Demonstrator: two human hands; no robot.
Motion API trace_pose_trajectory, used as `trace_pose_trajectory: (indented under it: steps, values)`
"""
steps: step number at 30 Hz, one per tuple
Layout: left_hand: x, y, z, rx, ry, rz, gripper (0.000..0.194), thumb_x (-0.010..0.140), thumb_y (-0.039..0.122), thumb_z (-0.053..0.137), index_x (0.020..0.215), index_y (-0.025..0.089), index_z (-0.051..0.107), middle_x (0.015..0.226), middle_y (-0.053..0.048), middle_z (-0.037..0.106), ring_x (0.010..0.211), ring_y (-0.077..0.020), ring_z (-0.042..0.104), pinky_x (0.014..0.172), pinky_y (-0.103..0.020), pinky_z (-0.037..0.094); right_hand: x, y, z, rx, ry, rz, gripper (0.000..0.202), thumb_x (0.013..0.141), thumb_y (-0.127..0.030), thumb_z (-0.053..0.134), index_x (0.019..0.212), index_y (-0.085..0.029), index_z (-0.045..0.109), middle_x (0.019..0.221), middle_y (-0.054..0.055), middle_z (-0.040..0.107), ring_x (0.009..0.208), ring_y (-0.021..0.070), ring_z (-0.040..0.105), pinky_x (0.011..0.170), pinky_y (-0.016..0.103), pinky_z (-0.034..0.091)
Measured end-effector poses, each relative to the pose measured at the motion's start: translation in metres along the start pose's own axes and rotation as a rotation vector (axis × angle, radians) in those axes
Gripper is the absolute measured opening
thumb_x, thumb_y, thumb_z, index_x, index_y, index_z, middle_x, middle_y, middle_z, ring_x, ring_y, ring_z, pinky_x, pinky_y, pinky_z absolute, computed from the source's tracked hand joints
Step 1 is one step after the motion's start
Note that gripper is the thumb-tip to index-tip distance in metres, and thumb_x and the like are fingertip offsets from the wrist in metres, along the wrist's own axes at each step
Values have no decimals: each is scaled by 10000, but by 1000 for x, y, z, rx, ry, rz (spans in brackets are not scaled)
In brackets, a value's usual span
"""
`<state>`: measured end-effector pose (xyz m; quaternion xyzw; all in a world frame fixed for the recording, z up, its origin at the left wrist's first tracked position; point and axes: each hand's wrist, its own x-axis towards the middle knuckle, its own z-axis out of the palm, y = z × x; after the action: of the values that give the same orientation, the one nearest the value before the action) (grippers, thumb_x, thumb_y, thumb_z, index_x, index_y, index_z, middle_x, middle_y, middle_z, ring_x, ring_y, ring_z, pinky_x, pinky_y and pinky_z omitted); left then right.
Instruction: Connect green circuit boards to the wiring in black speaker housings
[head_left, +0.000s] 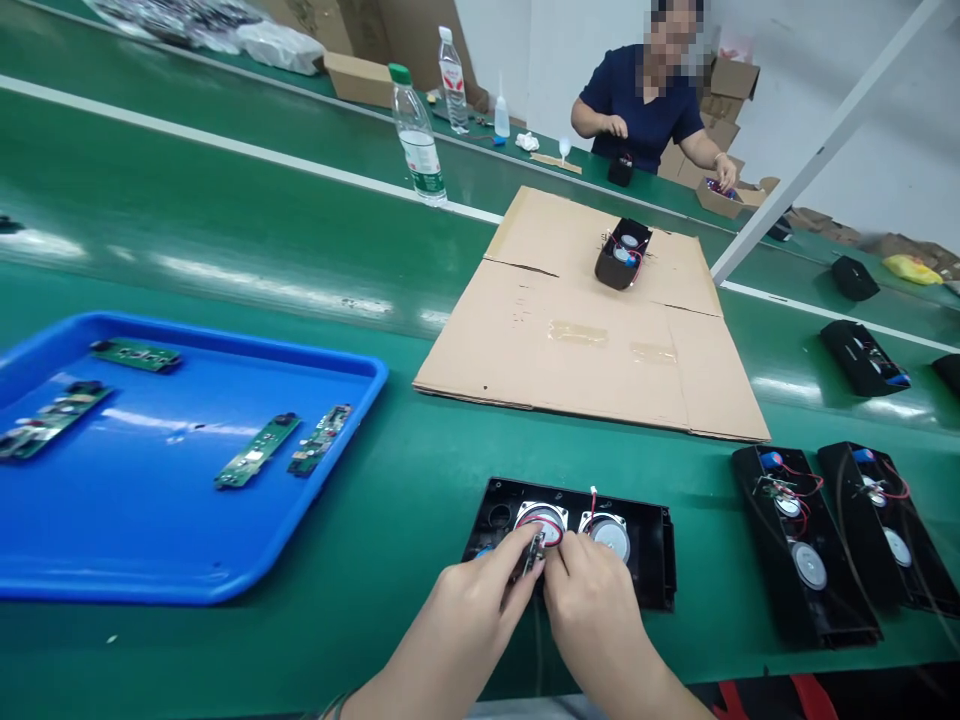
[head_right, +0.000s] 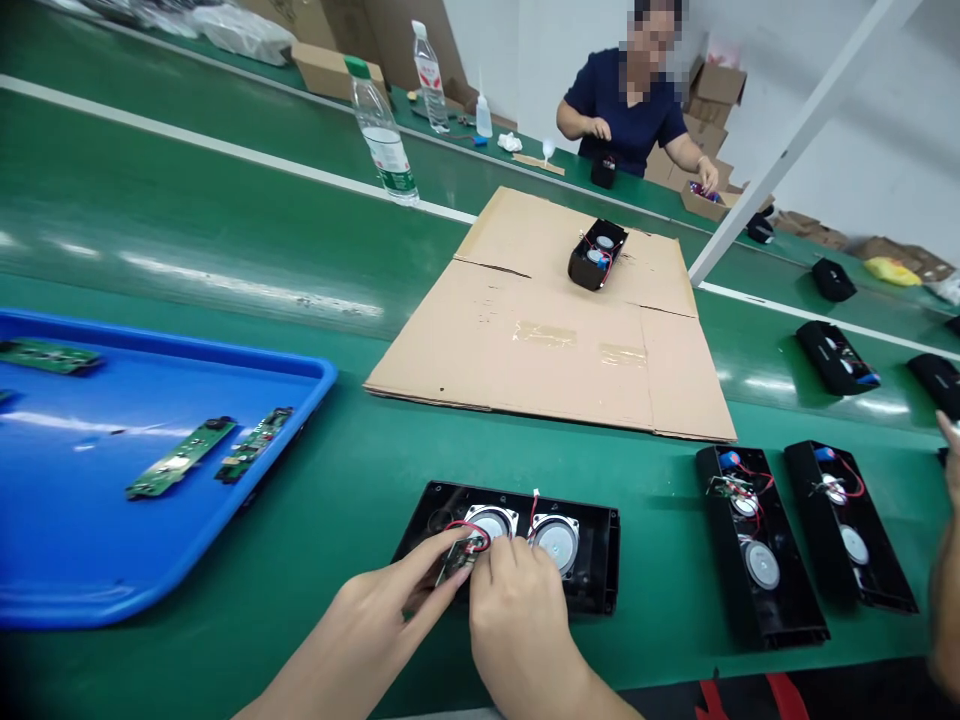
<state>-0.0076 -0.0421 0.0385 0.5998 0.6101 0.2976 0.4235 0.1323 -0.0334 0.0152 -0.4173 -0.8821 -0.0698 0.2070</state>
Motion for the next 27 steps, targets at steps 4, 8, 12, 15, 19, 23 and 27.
trace_pose_trajectory:
  steps: [4, 8, 12, 15, 19, 23, 27]
  values:
    - [0, 3, -4, -16, -31, 8, 243, 812, 276, 523, 1018, 217, 638, 851, -47, 743, 709, -224, 687, 620, -234, 492, 5, 0, -3, 1, 18, -17, 386, 867, -8, 242, 730, -120, 585, 619, 53, 499, 535, 164, 446, 486, 279, 325]
    - [0, 2, -7, -132, -82, 12, 250, 830, 265, 457, 1022, 249, 616, 857, -3, 728, 702, -185, 687, 625, -213, 519, 4, 7, -5, 83, 23, 46, 389, 943, -129, 279, 672, -157, 558, 596, 21, 488, 500, 136, 440, 458, 258, 321]
    - [3, 0, -10, -250, -123, 41, 289, 824, 229, 395, 993, 253, 629, 779, 26, 707, 647, -152, 680, 621, -202, 547, -1, 13, -4, 295, -23, 191, 334, 977, -276, 278, 897, -153, 578, 648, 15, 542, 545, 127, 508, 481, 235, 392]
    - [5, 0, -13, -284, -165, 35, 281, 820, 232, 409, 965, 245, 650, 784, 23, 709, 652, -147, 683, 616, -188, 554, -2, 14, -4, 344, -70, 193, 370, 984, -298, 219, 1124, -146, 526, 733, 41, 587, 615, 145, 551, 532, 248, 442]
    - [4, 2, -15, -290, -146, 6, 266, 811, 249, 441, 958, 242, 663, 762, 18, 711, 639, -154, 680, 600, -196, 559, -2, 13, -1, 303, -76, 167, 355, 976, -227, 233, 999, -159, 580, 721, 41, 580, 615, 153, 544, 531, 261, 432]
    - [4, 4, -13, -360, -125, -31, 248, 797, 252, 451, 916, 218, 666, 761, 15, 701, 611, -143, 669, 597, -198, 567, -2, 12, 0, 283, -32, 171, 342, 972, -216, 262, 943, -152, 597, 699, 39, 567, 599, 148, 536, 526, 259, 427]
    - [4, 3, -9, -436, -101, -90, 206, 786, 302, 477, 857, 204, 644, 756, 13, 690, 656, -159, 668, 648, -242, 593, -5, 15, -5, 382, -28, 214, 319, 970, -292, 310, 1001, -159, 599, 756, 47, 575, 597, 129, 549, 520, 231, 448]
